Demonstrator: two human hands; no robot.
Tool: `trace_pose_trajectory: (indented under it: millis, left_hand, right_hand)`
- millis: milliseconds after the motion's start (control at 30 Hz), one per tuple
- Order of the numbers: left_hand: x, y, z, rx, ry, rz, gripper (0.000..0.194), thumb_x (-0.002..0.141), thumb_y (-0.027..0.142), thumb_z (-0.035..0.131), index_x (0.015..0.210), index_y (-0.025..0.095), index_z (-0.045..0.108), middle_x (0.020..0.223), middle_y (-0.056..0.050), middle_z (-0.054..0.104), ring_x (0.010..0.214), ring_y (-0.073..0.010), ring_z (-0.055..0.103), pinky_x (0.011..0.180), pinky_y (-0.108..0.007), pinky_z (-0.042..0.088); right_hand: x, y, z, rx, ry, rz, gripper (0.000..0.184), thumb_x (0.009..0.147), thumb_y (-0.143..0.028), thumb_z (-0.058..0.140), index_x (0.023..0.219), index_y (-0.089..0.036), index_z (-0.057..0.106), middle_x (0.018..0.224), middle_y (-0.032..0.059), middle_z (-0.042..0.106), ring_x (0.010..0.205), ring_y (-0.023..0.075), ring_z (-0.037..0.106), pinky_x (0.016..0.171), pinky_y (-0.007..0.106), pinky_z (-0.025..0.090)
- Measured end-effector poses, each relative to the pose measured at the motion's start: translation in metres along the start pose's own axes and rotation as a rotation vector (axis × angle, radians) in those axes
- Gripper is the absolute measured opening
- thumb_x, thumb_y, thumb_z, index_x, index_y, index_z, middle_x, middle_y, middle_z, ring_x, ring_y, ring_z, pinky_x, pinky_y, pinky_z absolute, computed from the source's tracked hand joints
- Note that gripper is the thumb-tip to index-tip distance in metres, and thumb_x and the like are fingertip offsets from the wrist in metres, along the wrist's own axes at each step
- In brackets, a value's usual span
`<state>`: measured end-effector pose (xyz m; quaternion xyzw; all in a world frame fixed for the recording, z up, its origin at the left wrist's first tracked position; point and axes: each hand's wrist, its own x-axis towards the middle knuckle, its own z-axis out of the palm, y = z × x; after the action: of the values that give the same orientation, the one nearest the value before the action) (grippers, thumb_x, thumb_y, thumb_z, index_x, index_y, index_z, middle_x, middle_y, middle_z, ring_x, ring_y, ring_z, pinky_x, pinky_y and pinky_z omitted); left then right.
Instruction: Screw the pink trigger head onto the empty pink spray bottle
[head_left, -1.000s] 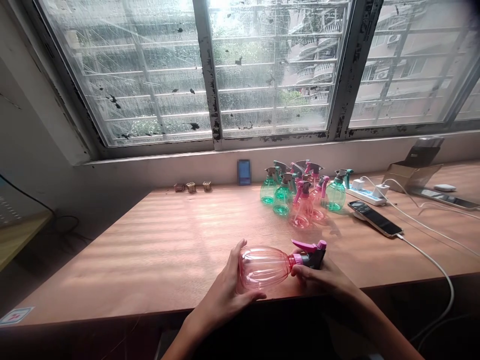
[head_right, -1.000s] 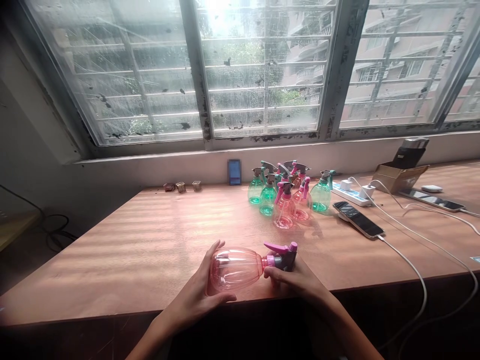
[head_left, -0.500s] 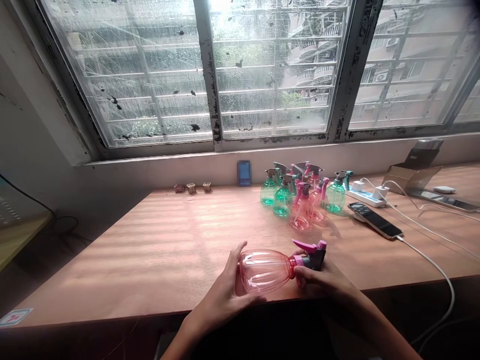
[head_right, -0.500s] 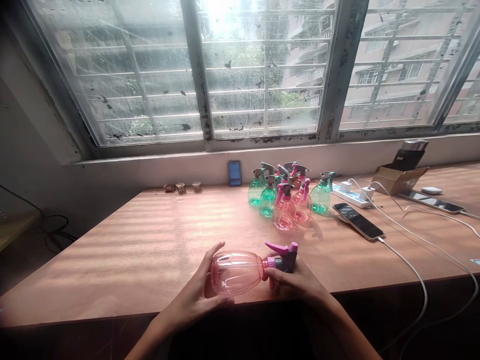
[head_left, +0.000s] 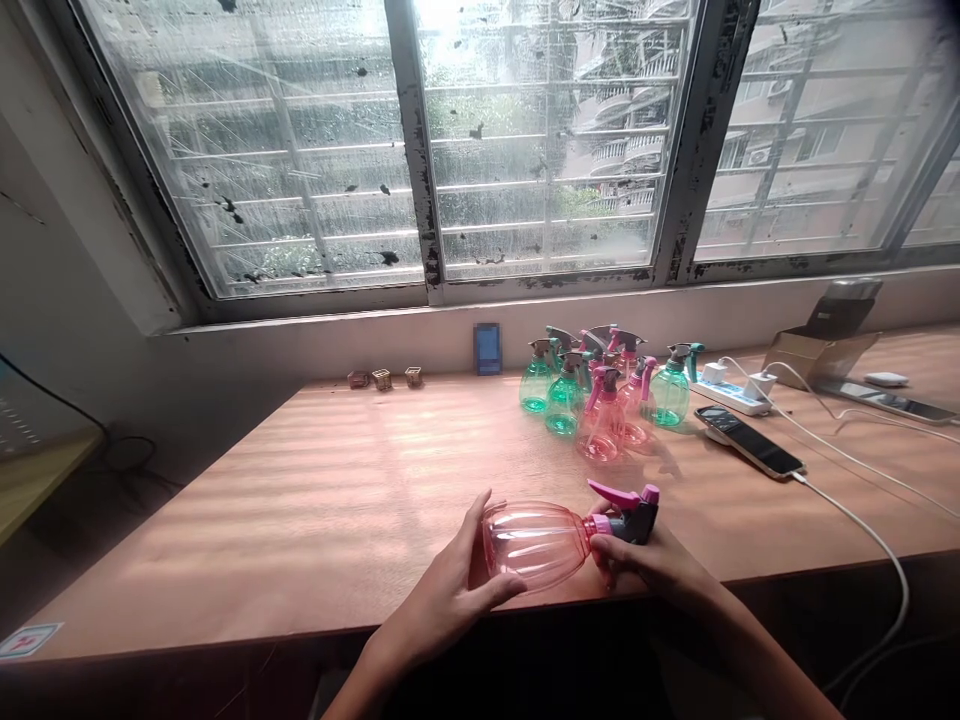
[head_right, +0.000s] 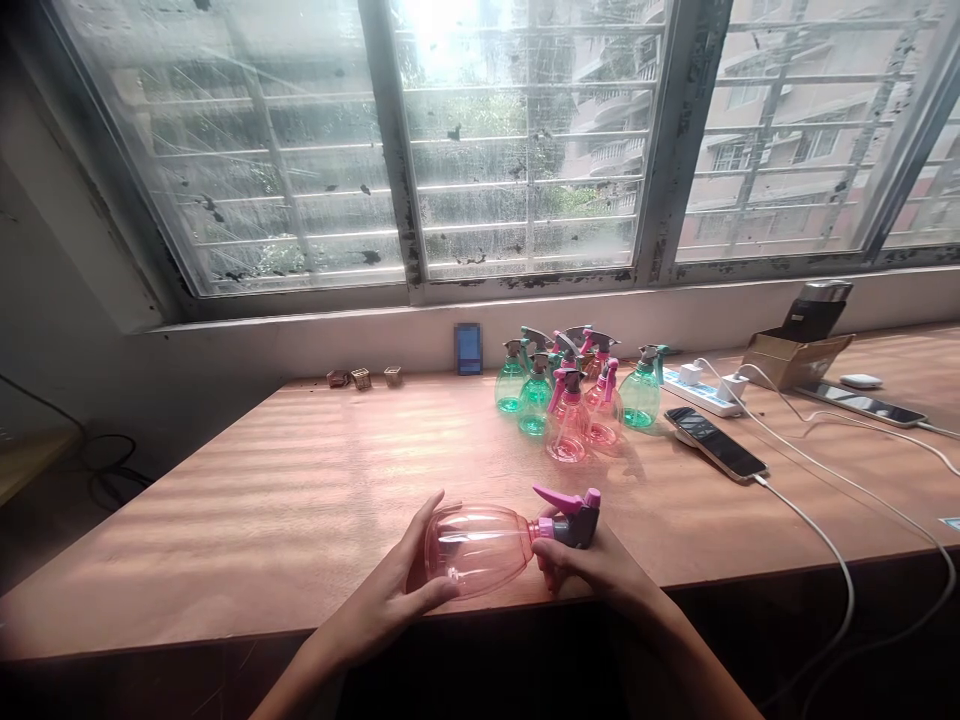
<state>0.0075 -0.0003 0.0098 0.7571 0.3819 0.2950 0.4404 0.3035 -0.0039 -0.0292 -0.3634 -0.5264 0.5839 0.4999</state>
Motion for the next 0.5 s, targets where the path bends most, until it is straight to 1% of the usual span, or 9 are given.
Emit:
trace_pose_trajectory:
  millis: [100, 200, 267, 333, 367, 400, 433, 500]
  left_hand:
    - [0.002, -0.005, 0.002, 0.013, 0.014, 0.038, 0.105, 0.083, 0.035, 0.081, 0.162, 0.032, 0.012, 0.165, -0.012, 0.032, 0.150, -0.0350, 0.034, 0.124, -0.053, 0.027]
    - [0.004, -0.009, 0.004, 0.026, 0.028, 0.046, 0.110, 0.079, 0.029, 0.083, 0.162, 0.033, 0.010, 0.165, -0.013, 0.032, 0.150, -0.0350, 0.033, 0.124, -0.053, 0.024]
    - [0.004, -0.011, 0.004, 0.015, 0.025, 0.048, 0.114, 0.078, 0.029, 0.085, 0.162, 0.034, 0.008, 0.166, -0.013, 0.029, 0.151, -0.0346, 0.032, 0.125, -0.052, 0.023]
    - [0.004, -0.009, 0.003, 0.010, 0.012, 0.047, 0.119, 0.075, 0.035, 0.088, 0.162, 0.034, 0.007, 0.168, -0.012, 0.025, 0.152, -0.0354, 0.029, 0.125, -0.052, 0.022]
    - [0.003, -0.007, 0.003, 0.006, 0.005, 0.046, 0.117, 0.076, 0.040, 0.087, 0.162, 0.034, 0.007, 0.168, -0.012, 0.024, 0.153, -0.0359, 0.027, 0.125, -0.052, 0.021]
    - [0.002, -0.005, 0.002, -0.002, 0.000, 0.043, 0.110, 0.081, 0.046, 0.082, 0.162, 0.033, 0.008, 0.169, -0.012, 0.023, 0.153, -0.0364, 0.025, 0.125, -0.053, 0.020]
    - [0.001, -0.002, 0.001, -0.011, 0.002, 0.040, 0.099, 0.088, 0.051, 0.073, 0.162, 0.032, 0.010, 0.169, -0.011, 0.023, 0.153, -0.0364, 0.025, 0.125, -0.054, 0.020]
    - [-0.001, 0.002, 0.000, -0.029, 0.013, 0.034, 0.078, 0.099, 0.055, 0.052, 0.162, 0.030, 0.013, 0.168, -0.011, 0.025, 0.153, -0.0351, 0.024, 0.125, -0.054, 0.018]
  right_hand:
    - [0.000, -0.001, 0.000, -0.006, 0.003, -0.014, 0.036, 0.083, -0.045, 0.082, 0.092, -0.020, 0.056, 0.069, -0.0001, 0.070, 0.054, 0.0176, 0.067, 0.055, 0.032, 0.053]
    - [0.001, -0.003, 0.002, -0.015, 0.010, -0.008, 0.036, 0.082, -0.045, 0.082, 0.091, -0.020, 0.057, 0.071, 0.0018, 0.072, 0.055, 0.0180, 0.068, 0.056, 0.032, 0.054]
    - [0.002, -0.004, 0.003, -0.005, 0.023, -0.007, 0.037, 0.081, -0.045, 0.083, 0.092, -0.020, 0.058, 0.071, 0.0009, 0.071, 0.057, 0.0177, 0.068, 0.057, 0.032, 0.054]
    - [0.002, -0.005, 0.003, -0.004, 0.034, -0.013, 0.038, 0.080, -0.045, 0.084, 0.092, -0.020, 0.059, 0.070, -0.0001, 0.070, 0.058, 0.0170, 0.067, 0.057, 0.031, 0.054]
    - [0.002, -0.006, 0.004, -0.013, 0.039, -0.017, 0.037, 0.079, -0.045, 0.084, 0.092, -0.019, 0.060, 0.070, -0.0003, 0.069, 0.058, 0.0166, 0.066, 0.058, 0.031, 0.054]
    - [0.002, -0.007, 0.005, -0.024, 0.042, -0.020, 0.038, 0.079, -0.046, 0.084, 0.092, -0.019, 0.060, 0.070, -0.0005, 0.069, 0.058, 0.0164, 0.066, 0.059, 0.031, 0.054]
    - [0.001, -0.008, 0.005, -0.037, 0.042, -0.021, 0.038, 0.078, -0.046, 0.085, 0.093, -0.019, 0.061, 0.071, -0.0006, 0.069, 0.058, 0.0165, 0.066, 0.059, 0.031, 0.054]
    - [0.000, -0.010, 0.007, -0.055, 0.032, -0.017, 0.041, 0.077, -0.047, 0.086, 0.097, -0.020, 0.062, 0.072, -0.0009, 0.068, 0.059, 0.0170, 0.066, 0.060, 0.032, 0.054]
